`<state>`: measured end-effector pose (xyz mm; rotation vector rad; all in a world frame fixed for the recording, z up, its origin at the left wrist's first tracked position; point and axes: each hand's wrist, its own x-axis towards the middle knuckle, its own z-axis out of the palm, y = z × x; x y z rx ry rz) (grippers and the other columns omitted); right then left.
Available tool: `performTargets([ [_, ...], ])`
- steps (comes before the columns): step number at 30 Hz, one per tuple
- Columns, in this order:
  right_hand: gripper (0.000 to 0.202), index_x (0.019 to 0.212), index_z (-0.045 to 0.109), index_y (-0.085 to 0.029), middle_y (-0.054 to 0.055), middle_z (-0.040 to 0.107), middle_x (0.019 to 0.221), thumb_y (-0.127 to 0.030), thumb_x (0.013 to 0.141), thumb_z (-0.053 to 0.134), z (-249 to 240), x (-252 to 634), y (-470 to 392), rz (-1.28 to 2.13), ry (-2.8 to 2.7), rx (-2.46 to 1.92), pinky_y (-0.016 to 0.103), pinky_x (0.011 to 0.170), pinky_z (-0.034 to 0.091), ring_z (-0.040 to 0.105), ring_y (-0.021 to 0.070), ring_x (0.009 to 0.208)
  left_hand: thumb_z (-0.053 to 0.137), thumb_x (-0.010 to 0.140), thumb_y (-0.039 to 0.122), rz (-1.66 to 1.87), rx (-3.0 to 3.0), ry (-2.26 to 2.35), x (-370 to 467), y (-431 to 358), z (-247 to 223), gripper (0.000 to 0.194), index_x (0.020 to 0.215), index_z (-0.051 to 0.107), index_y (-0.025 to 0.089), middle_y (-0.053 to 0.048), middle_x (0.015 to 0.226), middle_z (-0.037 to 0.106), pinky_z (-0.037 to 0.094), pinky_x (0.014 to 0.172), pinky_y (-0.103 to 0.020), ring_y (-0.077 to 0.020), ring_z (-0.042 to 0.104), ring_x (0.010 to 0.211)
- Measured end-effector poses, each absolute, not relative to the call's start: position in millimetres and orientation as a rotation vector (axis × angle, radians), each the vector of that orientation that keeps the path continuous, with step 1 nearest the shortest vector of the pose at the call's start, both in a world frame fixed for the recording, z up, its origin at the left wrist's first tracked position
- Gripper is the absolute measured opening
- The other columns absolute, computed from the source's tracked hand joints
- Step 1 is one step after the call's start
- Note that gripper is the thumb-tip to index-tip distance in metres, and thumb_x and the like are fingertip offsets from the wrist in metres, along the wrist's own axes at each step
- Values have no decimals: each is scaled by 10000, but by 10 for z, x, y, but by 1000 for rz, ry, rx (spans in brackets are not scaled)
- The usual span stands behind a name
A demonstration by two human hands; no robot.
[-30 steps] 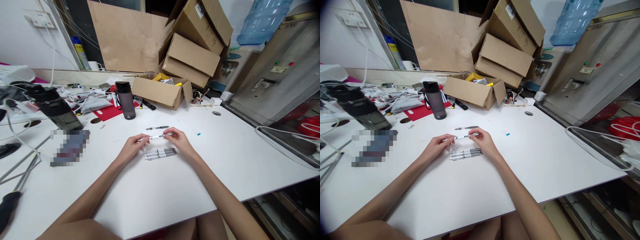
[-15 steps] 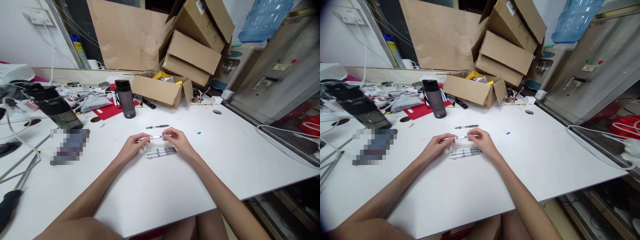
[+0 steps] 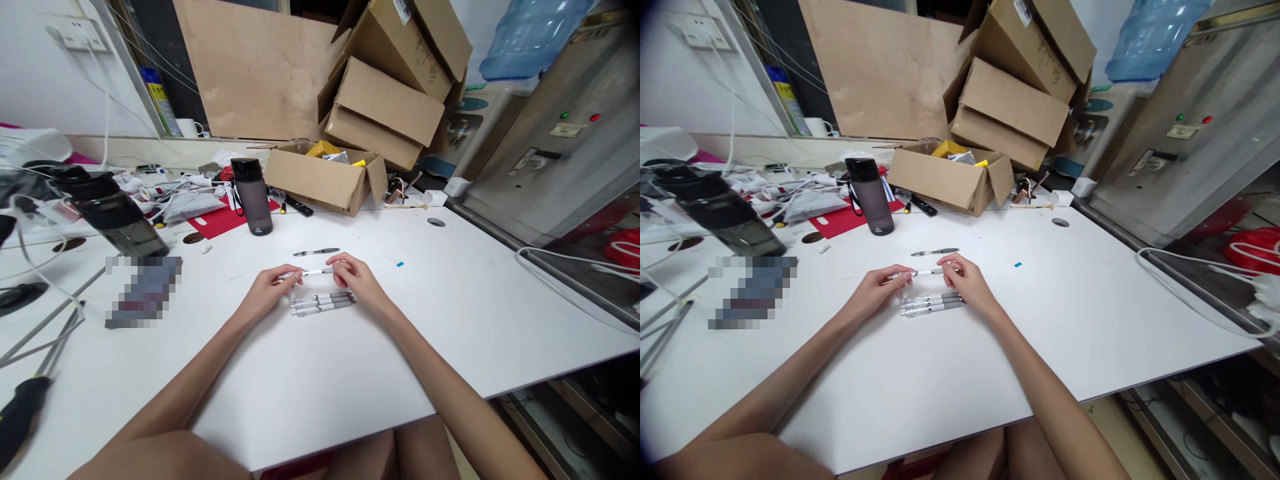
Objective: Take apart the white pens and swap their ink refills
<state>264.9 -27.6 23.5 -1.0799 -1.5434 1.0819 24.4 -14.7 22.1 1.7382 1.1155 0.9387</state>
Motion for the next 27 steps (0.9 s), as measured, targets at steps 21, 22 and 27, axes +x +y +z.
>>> performTargets([
  [21, 218, 1022, 617, -221, -69, 391, 592, -375, 917, 503, 263, 2699, -269, 1127, -1564, -1136, 264, 536, 239, 309, 122, 532, 641, 925, 513, 927, 1732, 1064, 232, -136, 200, 349, 1012, 763, 198, -31, 897, 724, 454, 717, -266, -167, 560, 742],
  [22, 232, 1025, 616, -221, -69, 396, 587, -391, 927, 492, 261, 2699, -269, 1141, -1561, -1145, 265, 530, 234, 307, 123, 525, 642, 925, 512, 928, 1730, 1062, 234, -135, 199, 348, 1014, 763, 199, -30, 896, 724, 455, 718, -266, -167, 561, 741],
  [27, 207, 1056, 614, -223, -43, 494, 685, -322, 882, 559, 263, 2693, -270, 1099, -1597, -1039, 265, 582, 302, 403, 130, 605, 637, 921, 523, 940, 1738, 1062, 240, -127, 200, 363, 1007, 766, 196, -35, 892, 727, 457, 710, -270, -173, 569, 745],
])
